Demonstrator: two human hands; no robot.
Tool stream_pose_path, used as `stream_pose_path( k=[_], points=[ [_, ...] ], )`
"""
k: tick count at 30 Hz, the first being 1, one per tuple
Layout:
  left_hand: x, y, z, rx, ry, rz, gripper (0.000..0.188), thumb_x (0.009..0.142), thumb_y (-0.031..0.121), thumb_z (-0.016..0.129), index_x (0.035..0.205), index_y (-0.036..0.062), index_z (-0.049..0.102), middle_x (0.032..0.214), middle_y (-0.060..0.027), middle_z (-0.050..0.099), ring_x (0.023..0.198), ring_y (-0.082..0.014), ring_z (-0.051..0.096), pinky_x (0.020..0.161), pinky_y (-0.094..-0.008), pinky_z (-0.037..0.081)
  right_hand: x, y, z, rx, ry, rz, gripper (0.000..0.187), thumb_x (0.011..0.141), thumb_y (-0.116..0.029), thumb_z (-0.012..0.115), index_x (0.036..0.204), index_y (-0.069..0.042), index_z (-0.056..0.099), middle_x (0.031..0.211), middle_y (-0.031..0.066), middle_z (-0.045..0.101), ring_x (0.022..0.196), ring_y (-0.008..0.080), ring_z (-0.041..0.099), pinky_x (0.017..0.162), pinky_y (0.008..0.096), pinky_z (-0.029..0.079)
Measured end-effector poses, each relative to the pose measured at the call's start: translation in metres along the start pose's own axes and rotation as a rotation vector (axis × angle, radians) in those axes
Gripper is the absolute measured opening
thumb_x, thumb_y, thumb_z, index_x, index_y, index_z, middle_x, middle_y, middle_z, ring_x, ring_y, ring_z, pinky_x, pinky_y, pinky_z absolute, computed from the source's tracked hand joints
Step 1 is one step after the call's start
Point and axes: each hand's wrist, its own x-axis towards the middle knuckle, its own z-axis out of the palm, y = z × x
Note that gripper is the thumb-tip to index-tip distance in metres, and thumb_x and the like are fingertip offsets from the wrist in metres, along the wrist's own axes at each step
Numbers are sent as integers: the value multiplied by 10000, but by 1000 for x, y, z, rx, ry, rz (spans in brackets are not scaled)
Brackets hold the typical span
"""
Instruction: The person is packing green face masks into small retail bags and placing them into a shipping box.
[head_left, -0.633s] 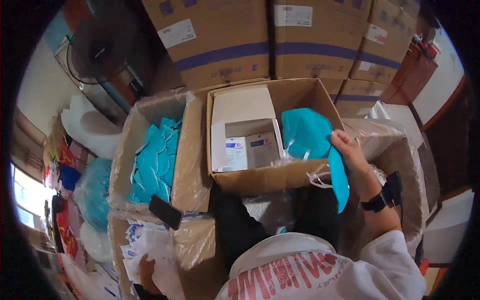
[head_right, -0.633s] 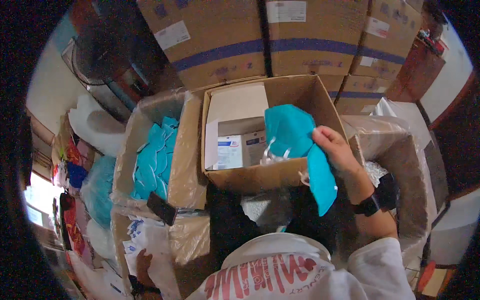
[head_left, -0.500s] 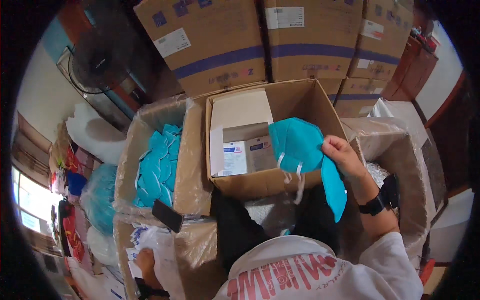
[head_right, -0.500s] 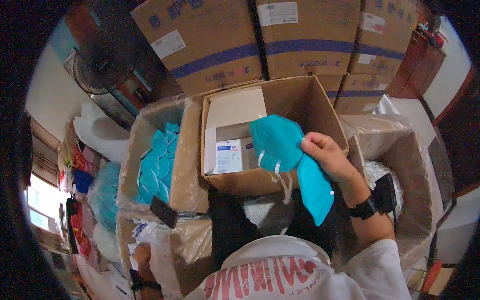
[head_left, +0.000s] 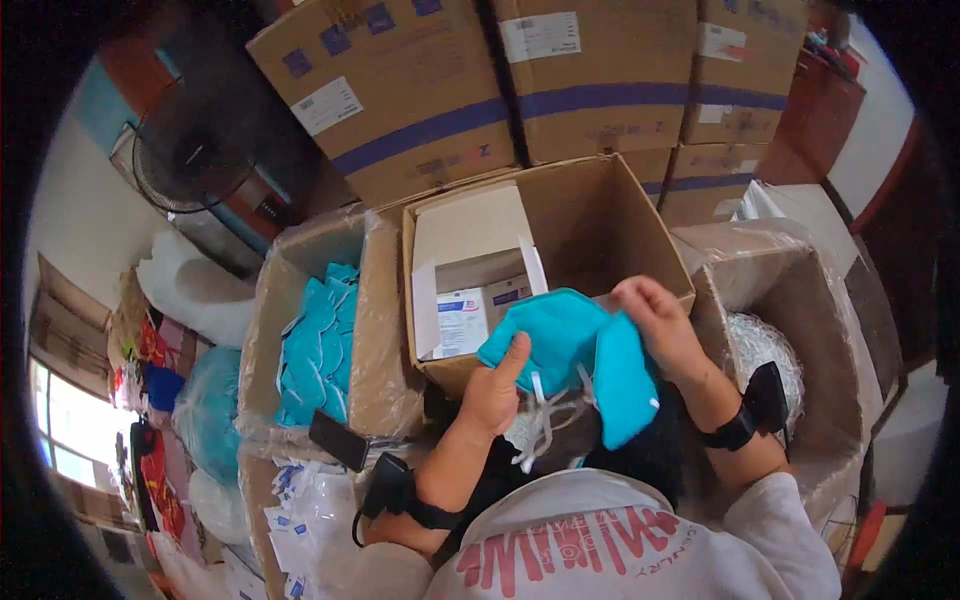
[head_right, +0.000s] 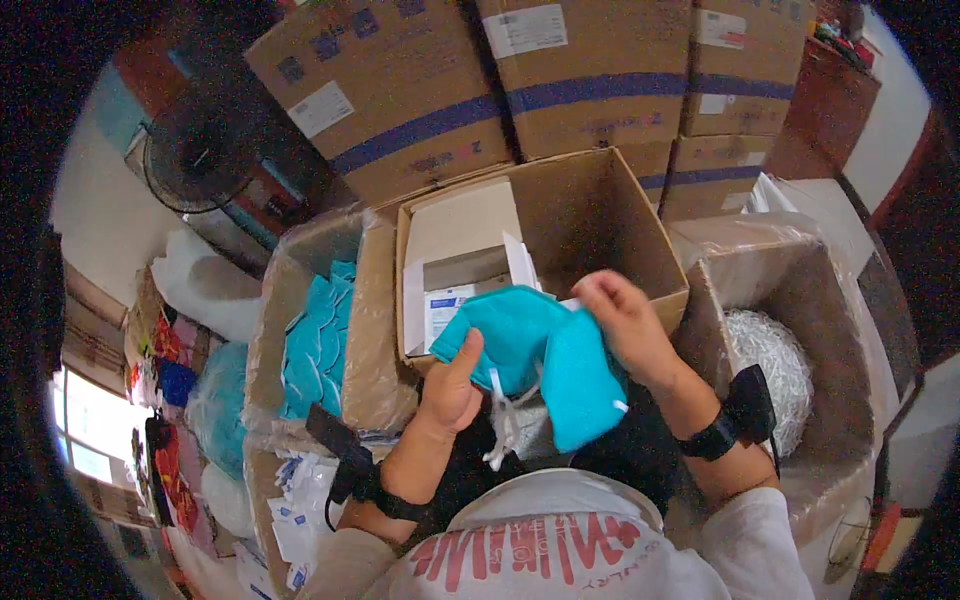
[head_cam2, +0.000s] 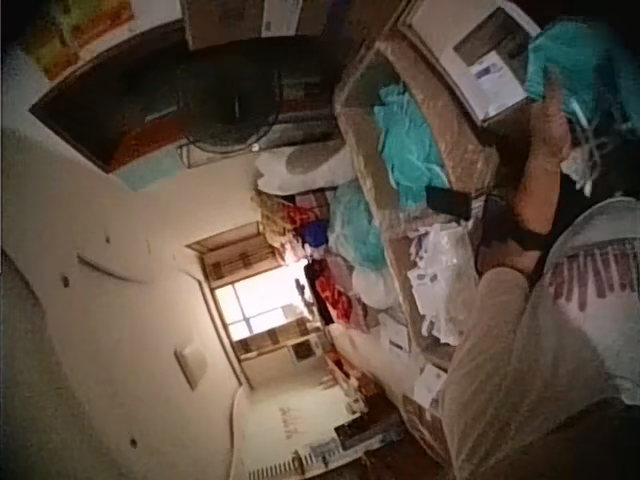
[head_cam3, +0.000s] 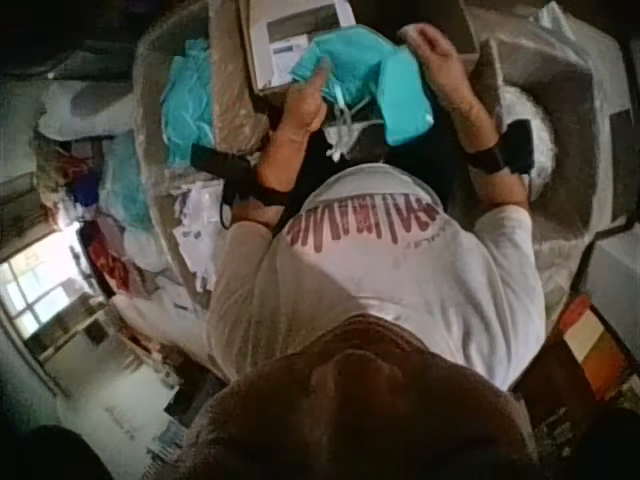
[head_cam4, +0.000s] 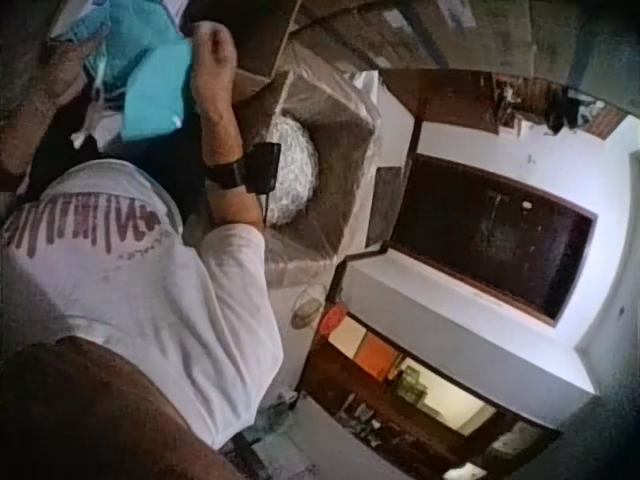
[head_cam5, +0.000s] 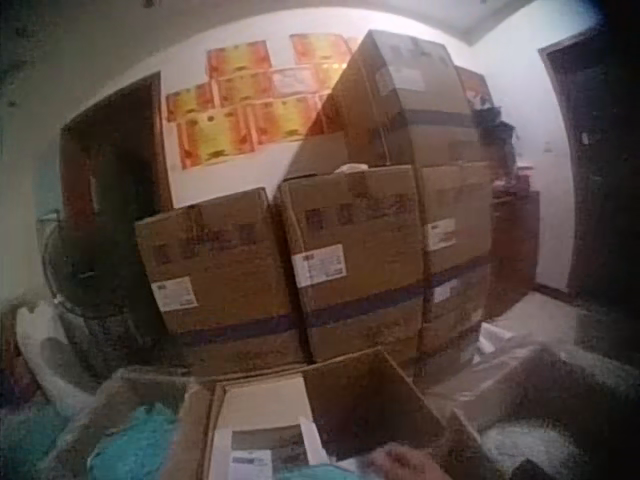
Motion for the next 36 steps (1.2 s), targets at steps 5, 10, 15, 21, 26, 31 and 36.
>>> stream_pose_path(
  k=[5, 10, 15, 21, 26, 31, 36],
  points=[
    [-4, -36, -23, 294, 164, 127, 494, 904, 412, 385, 1208, 27, 441, 1181, -58, 502, 1065, -177, 483, 926, -309, 367, 2, 17, 7, 159, 282, 28, 239, 910, -227, 443, 1065, -58, 512, 785, -35, 470, 704, 51, 421, 638, 188, 368],
    [-21, -43, 1, -137, 84, 162, 696, 849, 572, 311, 1318, 59, 272, 1330, -66, 346, 1194, -217, 371, 975, -381, 323, 14, 22, 39, -104, 380, -175, 201, 899, -153, 467, 1064, -41, 488, 883, -18, 477, 772, 46, 425, 697, 182, 356],
    [-33, -60, -14, -12, 19, 327, 660, 845, 482, 454, 1307, 43, 281, 1289, -85, 382, 1181, -234, 380, 986, -402, 303, 22, 25, 63, -163, 414, -280, 183, 890, -129, 472, 1051, -42, 479, 876, 0, 486, 777, 66, 435, 697, 201, 366],
    [-36, -64, -20, 283, 165, 347, 449, 880, 221, 492, 1254, 18, 350, 1229, -94, 436, 1109, -207, 436, 946, -363, 345, 19, 36, 79, -78, 360, -177, 161, 893, -137, 467, 1019, -42, 497, 886, 4, 505, 812, 68, 456, 729, 207, 377],
    [-31, -20, -29, 115, 345, 358, 362, 903, 248, 453, 1176, 12, 428, 1141, -86, 500, 1017, -189, 496, 875, -342, 397, 12, 36, 63, 20, 125, 14, 212, 898, -193, 465, 1012, -22, 514, 907, 21, 528, 858, 84, 480, 766, 224, 385],
    [-27, 6, -39, -13, 362, 294, 363, 916, 279, 416, 1174, 23, 428, 1145, -89, 505, 1024, -195, 503, 878, -341, 405, -5, 13, 68, 55, -230, 143, 379, 907, -289, 451, 1153, -2, 478, 999, 36, 546, 931, 105, 483, 830, 265, 387],
    [-24, 3, -41, 23, 314, 286, 392, 920, 294, 400, 1205, 25, 394, 1189, -98, 477, 1066, -215, 482, 908, -350, 389, -15, 41, 93, 242, -374, 131, 373, 906, -302, 456, 1117, 3, 494, 1003, 10, 534, 901, 82, 469, 805, 254, 397]
  ],
)
